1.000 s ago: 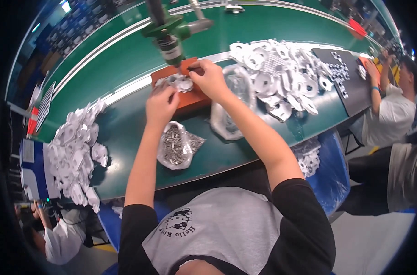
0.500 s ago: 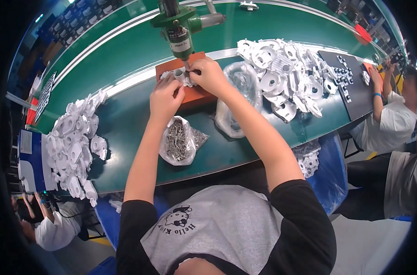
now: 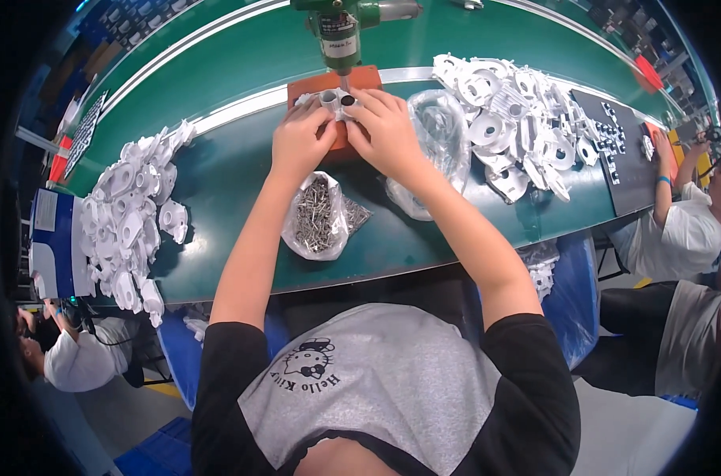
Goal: Using a manual press to attach metal eyelets or similar components into white shoe upper parts on an industrial assembly line.
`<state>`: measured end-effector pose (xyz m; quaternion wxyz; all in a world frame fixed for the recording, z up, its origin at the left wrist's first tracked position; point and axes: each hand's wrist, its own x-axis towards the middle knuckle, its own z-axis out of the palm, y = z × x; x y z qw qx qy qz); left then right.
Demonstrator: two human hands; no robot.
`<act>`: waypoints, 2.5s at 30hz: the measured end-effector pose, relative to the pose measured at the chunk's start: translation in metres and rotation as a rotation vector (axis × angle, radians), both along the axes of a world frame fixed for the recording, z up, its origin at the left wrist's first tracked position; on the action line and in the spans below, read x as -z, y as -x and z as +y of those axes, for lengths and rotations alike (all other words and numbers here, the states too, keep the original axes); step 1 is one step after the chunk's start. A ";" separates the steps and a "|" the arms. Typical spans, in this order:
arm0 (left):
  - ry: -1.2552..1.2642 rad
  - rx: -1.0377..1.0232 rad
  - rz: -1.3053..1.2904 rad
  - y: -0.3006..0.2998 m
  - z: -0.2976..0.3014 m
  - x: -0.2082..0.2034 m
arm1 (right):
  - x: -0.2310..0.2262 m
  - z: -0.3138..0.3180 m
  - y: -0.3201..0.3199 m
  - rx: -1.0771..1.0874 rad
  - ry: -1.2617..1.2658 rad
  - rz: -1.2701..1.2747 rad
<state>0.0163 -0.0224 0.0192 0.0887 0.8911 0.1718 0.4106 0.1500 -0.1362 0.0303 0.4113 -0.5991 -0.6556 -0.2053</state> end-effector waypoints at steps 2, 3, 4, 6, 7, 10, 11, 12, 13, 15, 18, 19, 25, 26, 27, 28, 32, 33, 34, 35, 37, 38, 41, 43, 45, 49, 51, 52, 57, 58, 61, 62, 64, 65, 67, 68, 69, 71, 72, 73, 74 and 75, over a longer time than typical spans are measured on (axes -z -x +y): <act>0.001 0.015 -0.007 -0.001 -0.001 -0.001 | -0.007 -0.013 0.012 -0.091 0.048 0.089; 0.002 0.010 -0.005 0.000 -0.002 -0.001 | -0.010 -0.020 0.020 -0.184 0.096 0.180; -0.016 0.000 -0.012 0.001 -0.002 -0.002 | -0.013 -0.025 0.031 -0.248 0.176 0.189; -0.032 -0.007 -0.016 0.002 -0.001 -0.001 | -0.016 -0.034 0.049 -0.380 0.279 0.149; -0.026 -0.012 -0.016 0.003 0.000 0.001 | -0.015 -0.036 0.058 -0.443 0.327 0.137; -0.029 -0.002 -0.039 0.001 0.000 0.002 | -0.009 -0.037 0.074 -0.468 0.430 0.090; -0.038 0.010 -0.058 0.001 0.001 0.002 | -0.007 -0.036 0.077 -0.470 0.430 0.090; -0.039 0.008 -0.058 0.001 0.001 0.002 | -0.006 -0.036 0.080 -0.448 0.417 0.047; -0.038 0.007 -0.063 0.000 0.001 0.003 | -0.005 -0.036 0.081 -0.427 0.405 0.004; -0.037 0.006 -0.067 -0.001 0.001 0.003 | 0.002 -0.036 0.083 -0.398 0.431 -0.044; -0.025 0.007 -0.075 0.000 0.001 0.004 | 0.007 -0.037 0.084 -0.364 0.463 -0.112; -0.040 0.004 -0.078 0.000 0.002 0.004 | 0.008 -0.037 0.084 -0.359 0.468 -0.132; -0.038 -0.003 -0.070 0.000 0.002 0.003 | 0.002 -0.038 0.090 -0.327 0.469 -0.222; -0.053 0.002 -0.087 -0.001 0.002 0.002 | 0.002 -0.037 0.090 -0.323 0.469 -0.222; -0.054 0.005 -0.088 -0.001 0.002 0.002 | 0.002 -0.037 0.091 -0.314 0.478 -0.240; -0.023 0.003 -0.058 -0.001 0.000 0.002 | 0.002 -0.037 0.092 -0.305 0.488 -0.258; -0.014 -0.003 -0.025 0.000 0.000 0.001 | 0.001 -0.035 0.096 -0.304 0.455 -0.263; -0.017 0.000 -0.027 0.000 0.000 0.001 | 0.002 -0.035 0.097 -0.291 0.466 -0.273; -0.018 -0.001 -0.028 0.001 0.000 0.001 | 0.003 -0.034 0.097 -0.278 0.476 -0.283; -0.020 -0.001 -0.029 0.001 -0.001 0.000 | 0.005 -0.034 0.097 -0.274 0.475 -0.284; -0.003 -0.002 -0.023 0.001 -0.003 -0.002 | 0.006 -0.033 0.097 -0.283 0.434 -0.265; 0.016 -0.006 -0.015 0.002 -0.004 -0.003 | 0.005 -0.033 0.096 -0.280 0.433 -0.266; 0.047 0.003 -0.006 0.001 -0.003 -0.002 | -0.002 -0.032 0.093 -0.274 0.398 -0.216; 0.033 -0.005 -0.010 0.003 -0.002 -0.002 | -0.020 -0.032 0.085 -0.415 0.607 0.207; 0.019 -0.007 -0.013 0.002 -0.003 -0.003 | -0.027 -0.030 0.069 -0.402 0.580 0.338; 0.020 -0.009 -0.027 0.002 -0.002 -0.003 | -0.034 -0.020 0.026 -0.236 0.551 0.664; 0.008 -0.004 -0.026 0.001 -0.002 -0.002 | -0.028 -0.007 0.004 -0.138 0.458 0.668; 0.014 0.000 -0.015 0.001 -0.002 -0.003 | -0.022 -0.001 -0.007 -0.112 0.421 0.669; 0.025 -0.001 -0.009 0.002 -0.003 -0.004 | -0.013 0.026 -0.031 -0.016 0.356 0.622; 0.042 0.000 -0.001 0.002 -0.004 -0.004 | -0.012 0.029 -0.033 -0.014 0.375 0.624; 0.031 -0.003 -0.009 0.001 -0.002 -0.003 | -0.012 0.034 -0.033 -0.008 0.403 0.630; 0.004 -0.003 -0.024 0.001 -0.002 -0.003 | -0.012 0.034 -0.033 -0.001 0.415 0.636; 0.015 -0.004 -0.013 0.001 -0.001 -0.002 | -0.011 0.037 -0.035 -0.008 0.409 0.638; 0.023 -0.005 -0.002 0.002 -0.001 -0.003 | -0.010 0.038 -0.036 -0.015 0.402 0.640; 0.021 -0.004 -0.012 0.002 -0.001 -0.002 | -0.009 0.039 -0.036 -0.018 0.406 0.671; 0.017 -0.005 -0.023 0.002 -0.001 -0.002 | -0.010 0.040 -0.035 -0.023 0.409 0.699; 0.017 -0.006 -0.023 0.002 -0.001 -0.002 | -0.011 0.040 -0.035 -0.024 0.409 0.700; 0.021 -0.005 -0.021 0.002 -0.002 -0.002 | -0.015 0.038 -0.035 -0.030 0.487 0.714; 0.021 -0.004 -0.020 0.002 -0.002 -0.002 | -0.016 0.038 -0.034 -0.029 0.487 0.715; 0.021 -0.003 -0.023 0.002 -0.002 -0.002 | -0.018 0.039 -0.034 -0.035 0.483 0.726; 0.020 0.002 -0.025 0.001 -0.002 -0.002 | -0.018 0.038 -0.034 -0.036 0.479 0.737; 0.020 0.006 -0.025 0.001 -0.003 -0.003 | -0.017 0.039 -0.036 -0.032 0.477 0.738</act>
